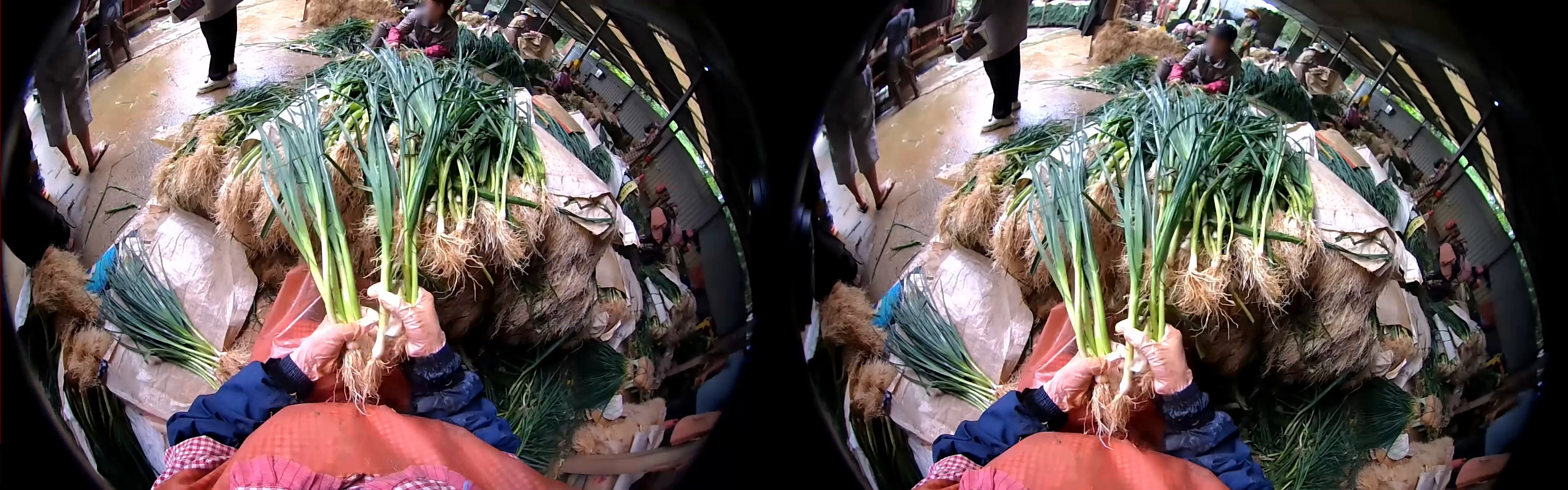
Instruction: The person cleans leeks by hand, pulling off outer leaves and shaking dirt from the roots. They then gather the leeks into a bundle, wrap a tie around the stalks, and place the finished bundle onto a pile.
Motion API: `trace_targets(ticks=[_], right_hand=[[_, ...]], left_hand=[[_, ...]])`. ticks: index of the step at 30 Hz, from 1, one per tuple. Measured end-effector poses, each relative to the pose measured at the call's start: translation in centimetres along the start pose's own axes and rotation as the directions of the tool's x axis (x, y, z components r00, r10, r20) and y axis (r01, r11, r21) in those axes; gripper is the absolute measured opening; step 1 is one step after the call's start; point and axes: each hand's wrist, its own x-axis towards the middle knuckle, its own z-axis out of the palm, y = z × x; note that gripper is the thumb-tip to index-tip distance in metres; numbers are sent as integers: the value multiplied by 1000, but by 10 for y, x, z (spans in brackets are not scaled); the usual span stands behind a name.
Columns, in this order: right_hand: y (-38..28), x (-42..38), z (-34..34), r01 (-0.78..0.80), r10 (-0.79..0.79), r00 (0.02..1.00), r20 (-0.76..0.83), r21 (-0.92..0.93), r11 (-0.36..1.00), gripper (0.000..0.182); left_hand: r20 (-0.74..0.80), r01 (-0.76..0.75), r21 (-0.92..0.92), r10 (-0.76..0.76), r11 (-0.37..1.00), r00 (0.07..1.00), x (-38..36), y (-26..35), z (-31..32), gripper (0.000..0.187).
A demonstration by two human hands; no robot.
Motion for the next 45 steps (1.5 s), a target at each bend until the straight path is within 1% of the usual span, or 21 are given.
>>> trace_targets(ticks=[4, 7, 9, 12, 13, 14, 17, 18, 19, 21, 23, 26, 28, 30, 32, 34, 36, 38, 40, 42, 45], right_hand=[[-44, -64, -55, 292, -285, 953, -103, 59, 955, 19], [-48, -128, -111, 667, -635, 657, -406, -78, 741, 18], [-39, -172, -148, 623, -650, 472, -596, -296, 724, 25], [33, -254, -279, 241, -417, 315, -852, -353, 904, 20], [58, -284, -312, -126, -213, 348, -913, -270, 954, 27], [65, -298, -308, -777, -39, 200, -979, -182, 603, 38], [55, -264, -302, -855, 140, 361, -922, -268, 444, 41], [19, -218, -250, -525, 33, 638, -769, -403, 749, 27], [-16, -168, -194, -163, -195, 812, -550, -535, 829, 22], [-68, -83, -106, 199, -414, 885, -215, -629, 752, 22], [-94, 0, -53, 415, -698, 678, 228, -904, 108, 27], [-109, 115, -31, 23, -584, 797, 151, -975, -221, 22], [-117, 126, -23, -1, -464, 883, 76, -986, -164, 15], [-61, 131, -52, 430, -587, 785, 200, -857, 283, 13], [-46, 144, -43, 587, -942, 158, 295, -795, -151, 20], [-41, 150, -69, -69, -779, 494, 387, -875, -479, 36], [-104, 130, -42, -81, -549, 828, 113, -945, -318, 47], [-92, 125, -55, 184, -367, 900, 234, -969, -166, 35], [-69, 96, -51, 516, -458, 836, 301, -713, 474, 27], [-52, 84, -34, 401, -291, 916, 276, -611, 682, 27], [-43, 80, -20, 417, -617, 769, 168, -863, 285, 31]], left_hand=[[-22, 2, 8, -2, 1000, 1000, -4, 17, 23, 20], [7, -23, -49, 24, 999, 1000, -1, 21, 40, 24], [58, -49, -66, 53, 997, 997, -2, 34, 56, 29], [167, -63, -62, 73, 996, 983, -9, 63, 90, 30], [212, -64, -34, 70, 997, 975, -8, 71, 98, 31], [244, -104, 15, 97, 994, 965, -5, 79, 103, 31], [225, -130, 170, 90, 977, 970, 18, 97, 107, 29], [117, -126, 172, 107, 977, 987, 24, 99, 119, 25], [102, -133, 182, 116, 974, 988, 38, 94, 110, 23], [72, -149, 245, 135, 958, 988, 59, 80, 90, 15], [48, -96, 269, 86, 958, 995, 53, 65, 90, 14], [77, -55, 240, 38, 969, 996, 49, 53, 72, 22], [70, -80, 225, 65, 971, 995, 37, 61, 82, 25], [62, -65, 181, 55, 981, 997, 41, 59, 70, 28], [61, -57, 168, 48, 984, 997, 45, 55, 64, 26], [-6, -57, 138, 58, 989, 998, 40, 55, 80, 20], [-3, -59, 138, 60, 989, 998, 34, 57, 88, 23], [-40, -82, 132, 88, 988, 995, 27, 61, 96, 26], [-37, -93, 150, 100, 984, 994, 33, 54, 80, 26], [-49, -111, 189, 122, 976, 991, 38, 40, 75, 28], [-38, -96, 108, 100, 990, 994, 28, 34, 84, 17]])
